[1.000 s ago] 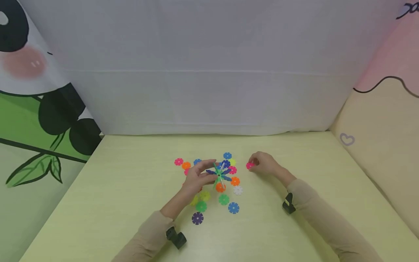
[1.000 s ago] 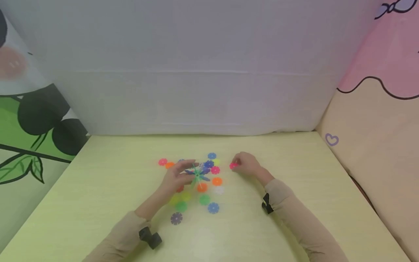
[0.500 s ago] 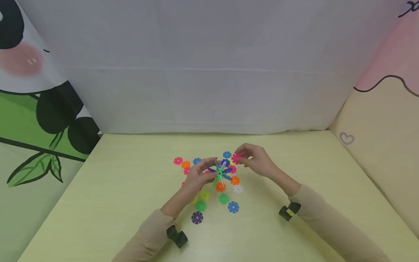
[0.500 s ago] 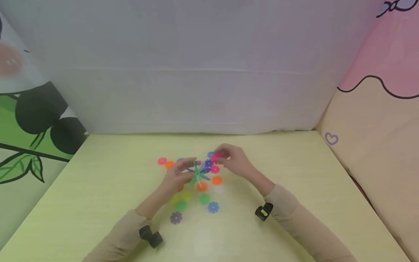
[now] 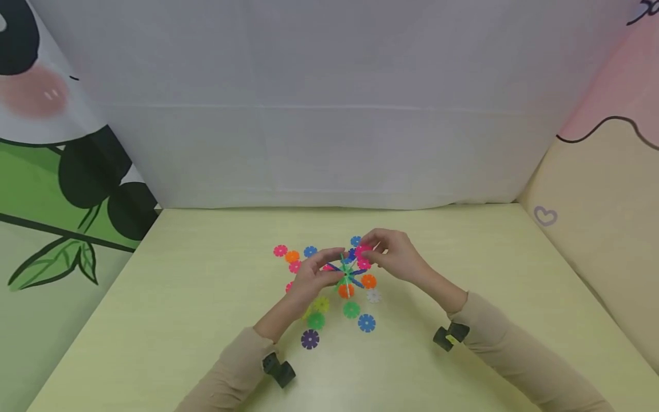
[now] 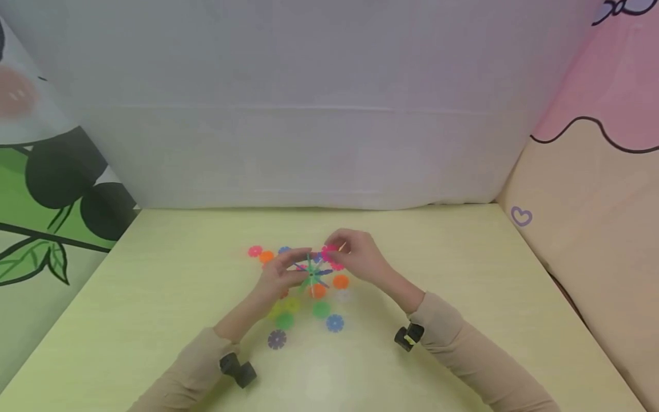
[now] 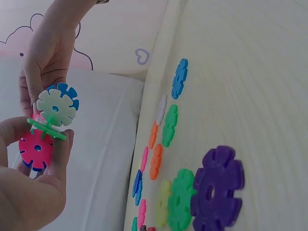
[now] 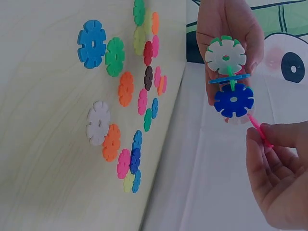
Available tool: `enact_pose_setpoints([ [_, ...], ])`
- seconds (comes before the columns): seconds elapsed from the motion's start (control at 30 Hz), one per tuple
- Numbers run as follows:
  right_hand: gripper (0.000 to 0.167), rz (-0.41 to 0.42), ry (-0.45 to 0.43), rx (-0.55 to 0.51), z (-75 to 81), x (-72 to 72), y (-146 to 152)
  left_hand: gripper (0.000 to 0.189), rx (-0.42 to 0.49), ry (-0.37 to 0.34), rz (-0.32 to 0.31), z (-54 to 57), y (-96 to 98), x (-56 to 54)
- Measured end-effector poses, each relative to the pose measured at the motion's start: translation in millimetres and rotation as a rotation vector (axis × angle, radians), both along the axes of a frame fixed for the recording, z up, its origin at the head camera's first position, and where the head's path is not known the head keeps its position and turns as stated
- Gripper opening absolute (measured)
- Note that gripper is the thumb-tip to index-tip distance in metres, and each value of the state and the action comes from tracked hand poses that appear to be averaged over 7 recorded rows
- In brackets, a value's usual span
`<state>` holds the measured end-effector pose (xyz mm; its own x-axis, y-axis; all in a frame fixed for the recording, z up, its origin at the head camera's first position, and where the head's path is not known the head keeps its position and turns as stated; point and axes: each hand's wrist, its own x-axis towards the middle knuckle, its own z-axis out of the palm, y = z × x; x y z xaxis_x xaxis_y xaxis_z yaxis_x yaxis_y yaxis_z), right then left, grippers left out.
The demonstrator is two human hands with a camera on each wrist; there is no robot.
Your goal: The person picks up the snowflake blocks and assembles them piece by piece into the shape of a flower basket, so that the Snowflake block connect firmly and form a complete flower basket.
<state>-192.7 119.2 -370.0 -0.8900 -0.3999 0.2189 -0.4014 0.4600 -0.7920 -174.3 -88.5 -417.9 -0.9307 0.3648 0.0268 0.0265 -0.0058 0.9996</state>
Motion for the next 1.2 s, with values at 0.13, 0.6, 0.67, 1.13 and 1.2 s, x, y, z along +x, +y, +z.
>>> enact_pose_setpoints([
  [0.13, 0.016, 0.011, 0.002, 0.01, 0.7, 0.0, 1.1, 0.041, -0.011, 0.008, 0.018, -0.9, 1.9, -1.0],
  [0.6, 0.016, 0.041, 0.059, 0.024, 0.6, -0.7, -1.6, 0.038, -0.049, 0.038, 0.145, -4.7, 11.9, -7.9],
  [0.67, 0.016, 0.033, 0.072, 0.045, 1.7, -0.5, -4.1, 0.039, -0.046, 0.034, 0.156, -5.7, 12.0, -8.9],
  [1.13, 0.011, -0.065, 0.164, -0.048, -15.0, 2.1, -10.1, 0.038, -0.018, 0.083, 0.209, -6.3, 17.1, -7.9],
  [1.2, 0.01, -0.07, 0.189, -0.05, -18.3, 2.9, -10.6, 0.037, -0.012, 0.087, 0.225, -7.4, 18.9, -7.2],
])
